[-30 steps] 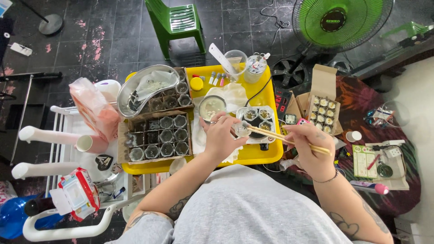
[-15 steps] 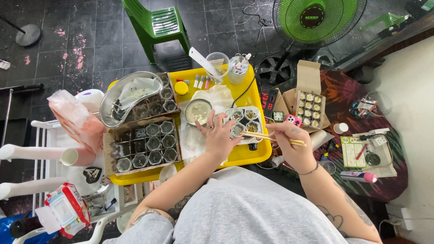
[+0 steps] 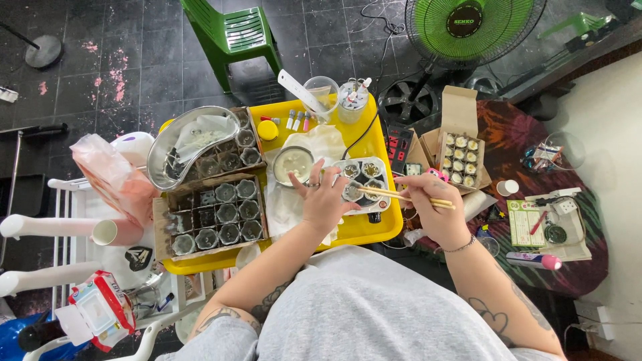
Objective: Placing wicks into small glass jars using chopsticks and melted wax.
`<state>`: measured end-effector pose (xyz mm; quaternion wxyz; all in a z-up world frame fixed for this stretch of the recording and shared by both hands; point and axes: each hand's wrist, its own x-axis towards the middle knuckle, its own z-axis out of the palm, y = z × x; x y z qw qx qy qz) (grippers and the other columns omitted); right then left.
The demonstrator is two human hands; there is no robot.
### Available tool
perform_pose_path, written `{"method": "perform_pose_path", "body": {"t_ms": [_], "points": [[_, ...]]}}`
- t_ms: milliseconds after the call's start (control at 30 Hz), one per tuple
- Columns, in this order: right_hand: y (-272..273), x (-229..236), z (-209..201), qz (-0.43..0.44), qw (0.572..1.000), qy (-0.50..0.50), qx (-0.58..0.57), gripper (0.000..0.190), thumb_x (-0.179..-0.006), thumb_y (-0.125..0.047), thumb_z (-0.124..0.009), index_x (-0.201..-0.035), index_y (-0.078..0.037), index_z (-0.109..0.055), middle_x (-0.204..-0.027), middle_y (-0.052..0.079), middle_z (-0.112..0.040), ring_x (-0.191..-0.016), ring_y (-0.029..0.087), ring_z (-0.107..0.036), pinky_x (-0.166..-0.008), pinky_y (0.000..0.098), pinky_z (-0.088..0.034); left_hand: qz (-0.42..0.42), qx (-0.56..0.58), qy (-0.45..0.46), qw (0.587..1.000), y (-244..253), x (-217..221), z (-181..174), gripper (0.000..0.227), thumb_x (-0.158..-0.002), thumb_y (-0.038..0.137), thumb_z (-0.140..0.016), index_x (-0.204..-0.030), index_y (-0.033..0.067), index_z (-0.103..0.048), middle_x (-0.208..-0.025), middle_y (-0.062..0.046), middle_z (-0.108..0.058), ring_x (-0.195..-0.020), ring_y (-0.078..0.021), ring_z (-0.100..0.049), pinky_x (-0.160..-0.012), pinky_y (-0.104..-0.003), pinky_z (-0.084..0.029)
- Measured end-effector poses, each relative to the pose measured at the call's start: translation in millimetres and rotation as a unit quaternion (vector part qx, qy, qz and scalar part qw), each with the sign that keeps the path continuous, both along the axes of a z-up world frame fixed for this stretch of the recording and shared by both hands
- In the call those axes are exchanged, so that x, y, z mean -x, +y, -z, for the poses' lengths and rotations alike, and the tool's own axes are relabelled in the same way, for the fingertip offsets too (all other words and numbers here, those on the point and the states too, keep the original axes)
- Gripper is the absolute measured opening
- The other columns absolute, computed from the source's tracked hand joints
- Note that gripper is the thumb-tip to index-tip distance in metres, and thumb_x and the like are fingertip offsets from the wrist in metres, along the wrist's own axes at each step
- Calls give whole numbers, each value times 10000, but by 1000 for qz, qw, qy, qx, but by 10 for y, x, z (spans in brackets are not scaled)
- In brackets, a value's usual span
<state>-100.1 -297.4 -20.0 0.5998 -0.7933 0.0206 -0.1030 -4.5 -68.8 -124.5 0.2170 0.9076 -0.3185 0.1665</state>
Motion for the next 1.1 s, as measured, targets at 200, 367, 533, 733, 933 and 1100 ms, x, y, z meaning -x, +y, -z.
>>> {"method": "perform_pose_path", "body": {"t_ms": [200, 367, 533, 733, 933, 1100], "points": [[-87, 28, -3, 62, 998, -10, -7, 212, -1070, -15, -526, -1178, -8, -708, -875, 55, -703, -752, 96, -659, -664, 217, -531, 5, 39, -11, 999, -8, 45, -135, 710, -659, 710, -833, -1122, 202, -654, -1273, 34, -505, -1439, -293, -334, -1145, -742, 114], [-169, 91, -191, 100, 994, -35, 7, 207, -1094, -30, -514, -1195, 7, -691, -896, 64, -707, -789, 98, -681, -718, 216, -544, 27, 46, 1, 999, -165, 105, -284, 637, -726, 689, -815, -1090, 186, -676, -1308, 7, -472, -1467, -291, -287, -1155, -753, 97], [-195, 128, -163, 118, 993, -31, -8, 208, -1089, -22, -504, -1187, 10, -684, -920, 67, -711, -814, 99, -687, -741, 216, -560, 16, 17, 78, 997, -320, 153, -332, 634, -729, 648, -803, -1038, 107, -687, -1352, -78, -412, -1477, -349, -181, -1114, -791, 75], [-232, 190, -67, 118, 992, -38, 3, 196, -1092, -14, -518, -1179, 8, -692, -894, 68, -695, -799, 101, -673, -714, 212, -527, 22, -10, 97, 995, -398, 141, -234, 593, -742, 620, -808, -983, 90, -699, -1391, -128, -385, -1483, -396, -133, -1104, -825, 14], [-242, 184, -72, 99, 994, -45, 6, 186, -1085, -13, -516, -1158, -1, -687, -871, 62, -692, -782, 99, -687, -693, 208, -550, 13, -31, 126, 991, -451, 132, -238, 560, -729, 572, -812, -1007, 94, -721, -1406, -136, -361, -1481, -404, -119, -1096, -833, 16], [-245, 189, -56, 103, 992, -59, 31, 191, -1074, -6, -520, -1150, 11, -694, -867, 71, -700, -796, 108, -695, -719, 215, -548, 2, -34, 164, 986, -486, 150, -329, 512, -751, 513, -806, -1023, 91, -700, -1395, -126, -357, -1480, -394, -113, -1096, -830, 5]]}}
